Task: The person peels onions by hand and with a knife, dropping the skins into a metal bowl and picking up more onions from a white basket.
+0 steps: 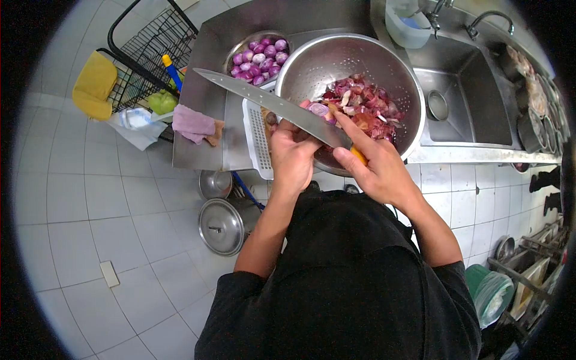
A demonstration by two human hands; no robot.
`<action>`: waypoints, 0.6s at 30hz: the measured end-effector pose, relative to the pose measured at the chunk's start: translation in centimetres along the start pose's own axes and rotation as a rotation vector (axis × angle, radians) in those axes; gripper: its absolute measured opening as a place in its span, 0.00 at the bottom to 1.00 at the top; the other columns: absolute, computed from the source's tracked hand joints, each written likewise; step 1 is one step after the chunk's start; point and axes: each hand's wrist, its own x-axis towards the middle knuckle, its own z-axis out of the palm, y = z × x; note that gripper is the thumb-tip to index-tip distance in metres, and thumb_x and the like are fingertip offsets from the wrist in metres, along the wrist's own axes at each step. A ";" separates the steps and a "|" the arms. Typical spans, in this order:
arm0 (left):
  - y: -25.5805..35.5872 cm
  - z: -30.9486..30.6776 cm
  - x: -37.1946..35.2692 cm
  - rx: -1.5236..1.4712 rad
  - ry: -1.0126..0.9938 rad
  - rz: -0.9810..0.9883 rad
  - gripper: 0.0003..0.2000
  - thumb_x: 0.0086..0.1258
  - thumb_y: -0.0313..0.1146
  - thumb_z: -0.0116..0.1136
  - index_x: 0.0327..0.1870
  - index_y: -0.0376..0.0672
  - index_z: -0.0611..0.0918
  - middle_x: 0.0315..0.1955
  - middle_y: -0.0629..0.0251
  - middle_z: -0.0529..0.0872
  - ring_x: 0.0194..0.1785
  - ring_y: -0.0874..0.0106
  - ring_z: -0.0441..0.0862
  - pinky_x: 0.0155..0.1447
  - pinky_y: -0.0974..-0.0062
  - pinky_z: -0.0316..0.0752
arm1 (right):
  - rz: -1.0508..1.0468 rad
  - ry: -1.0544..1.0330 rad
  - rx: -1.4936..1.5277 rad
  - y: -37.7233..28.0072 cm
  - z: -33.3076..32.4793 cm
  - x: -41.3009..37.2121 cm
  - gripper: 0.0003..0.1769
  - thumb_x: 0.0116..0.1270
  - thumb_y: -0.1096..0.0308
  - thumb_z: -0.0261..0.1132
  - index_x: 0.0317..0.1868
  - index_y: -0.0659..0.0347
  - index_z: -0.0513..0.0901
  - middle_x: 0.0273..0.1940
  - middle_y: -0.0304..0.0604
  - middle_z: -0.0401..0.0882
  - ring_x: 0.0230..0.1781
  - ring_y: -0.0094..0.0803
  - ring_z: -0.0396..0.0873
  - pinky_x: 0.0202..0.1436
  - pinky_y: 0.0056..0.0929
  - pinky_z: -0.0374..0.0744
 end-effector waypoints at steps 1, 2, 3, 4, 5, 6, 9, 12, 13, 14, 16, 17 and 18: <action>0.0 0.0 0.0 0.018 0.005 0.025 0.29 0.62 0.10 0.61 0.66 0.31 0.70 0.54 0.56 0.81 0.55 0.67 0.82 0.59 0.70 0.80 | -0.013 0.013 -0.006 0.1 0.1 0.0 0.34 0.72 0.54 0.60 0.75 0.56 0.64 0.23 0.60 0.78 0.29 0.60 0.81 0.38 0.49 0.77; 0.0 0.1 0.0 0.036 0.010 0.050 0.28 0.61 0.10 0.62 0.65 0.31 0.71 0.53 0.57 0.81 0.54 0.67 0.82 0.59 0.70 0.80 | -0.026 0.025 -0.013 0.3 0.2 -0.1 0.34 0.72 0.54 0.60 0.75 0.56 0.64 0.23 0.59 0.78 0.29 0.59 0.81 0.38 0.49 0.77; -0.1 0.1 -0.1 0.054 0.016 0.073 0.28 0.60 0.11 0.63 0.64 0.32 0.72 0.52 0.58 0.82 0.54 0.68 0.83 0.58 0.71 0.80 | -0.038 0.038 -0.019 0.5 0.4 -0.1 0.34 0.72 0.54 0.60 0.75 0.56 0.65 0.23 0.59 0.78 0.29 0.59 0.82 0.38 0.49 0.77; -0.1 0.1 -0.1 0.066 0.016 0.081 0.27 0.59 0.11 0.64 0.63 0.32 0.73 0.52 0.58 0.82 0.53 0.69 0.83 0.58 0.71 0.80 | -0.030 0.030 -0.015 0.3 0.3 -0.1 0.34 0.72 0.54 0.60 0.74 0.56 0.65 0.23 0.59 0.78 0.28 0.59 0.82 0.38 0.49 0.77; -0.1 0.0 0.0 0.078 0.017 0.088 0.27 0.59 0.11 0.64 0.61 0.32 0.74 0.51 0.59 0.82 0.52 0.70 0.83 0.57 0.72 0.81 | -0.023 0.022 -0.010 0.1 0.3 -0.1 0.34 0.72 0.54 0.60 0.74 0.56 0.65 0.22 0.59 0.78 0.28 0.59 0.82 0.38 0.49 0.77; -0.2 -0.1 0.0 0.090 0.018 0.096 0.27 0.58 0.11 0.65 0.60 0.33 0.74 0.50 0.60 0.83 0.52 0.71 0.83 0.57 0.72 0.81 | -0.015 0.014 -0.006 0.0 0.3 -0.1 0.34 0.72 0.54 0.60 0.74 0.57 0.65 0.22 0.59 0.78 0.28 0.58 0.82 0.38 0.49 0.78; -0.6 -0.2 0.2 0.081 0.021 0.124 0.26 0.57 0.12 0.67 0.59 0.33 0.76 0.49 0.61 0.83 0.51 0.72 0.83 0.56 0.73 0.81 | -0.085 0.071 -0.053 0.4 0.7 0.0 0.33 0.72 0.54 0.60 0.73 0.57 0.66 0.23 0.58 0.79 0.27 0.59 0.81 0.37 0.50 0.78; -0.5 0.0 0.1 0.080 0.030 0.114 0.26 0.56 0.12 0.66 0.59 0.33 0.76 0.49 0.61 0.83 0.51 0.72 0.83 0.56 0.73 0.81 | -0.111 0.118 -0.123 0.5 1.2 0.0 0.32 0.72 0.52 0.60 0.73 0.56 0.68 0.22 0.58 0.79 0.24 0.59 0.81 0.34 0.51 0.79; -0.5 0.0 0.1 0.071 0.032 0.114 0.26 0.56 0.12 0.66 0.59 0.33 0.76 0.49 0.61 0.83 0.51 0.72 0.83 0.57 0.73 0.80 | -0.111 0.123 -0.169 0.5 1.3 0.0 0.32 0.72 0.52 0.60 0.72 0.55 0.68 0.21 0.58 0.79 0.23 0.59 0.80 0.33 0.52 0.79; -0.7 -0.1 0.1 0.061 0.033 0.114 0.26 0.56 0.12 0.66 0.59 0.33 0.76 0.49 0.61 0.83 0.52 0.72 0.83 0.57 0.73 0.80 | -0.110 0.128 -0.217 0.6 1.5 0.0 0.32 0.72 0.52 0.60 0.72 0.55 0.69 0.21 0.58 0.79 0.22 0.59 0.80 0.32 0.52 0.78; -0.7 -0.1 0.0 0.064 0.030 0.117 0.27 0.56 0.11 0.65 0.59 0.33 0.76 0.49 0.61 0.83 0.52 0.72 0.83 0.58 0.73 0.80 | -0.123 0.151 -0.273 0.7 1.7 0.0 0.32 0.72 0.51 0.60 0.72 0.54 0.69 0.20 0.57 0.79 0.21 0.58 0.80 0.30 0.53 0.78; -0.7 0.0 0.0 0.075 0.026 0.119 0.27 0.56 0.11 0.65 0.59 0.32 0.76 0.49 0.60 0.83 0.52 0.72 0.83 0.58 0.72 0.79 | -0.136 0.168 -0.282 0.8 1.7 0.1 0.32 0.72 0.51 0.60 0.72 0.54 0.69 0.19 0.57 0.78 0.20 0.58 0.80 0.29 0.53 0.78; -0.6 0.0 -0.1 0.087 0.021 0.122 0.27 0.56 0.11 0.65 0.59 0.32 0.76 0.49 0.60 0.84 0.52 0.71 0.83 0.58 0.72 0.79 | -0.150 0.185 -0.291 0.9 1.8 0.2 0.32 0.72 0.50 0.60 0.72 0.54 0.69 0.18 0.57 0.77 0.20 0.57 0.80 0.28 0.53 0.78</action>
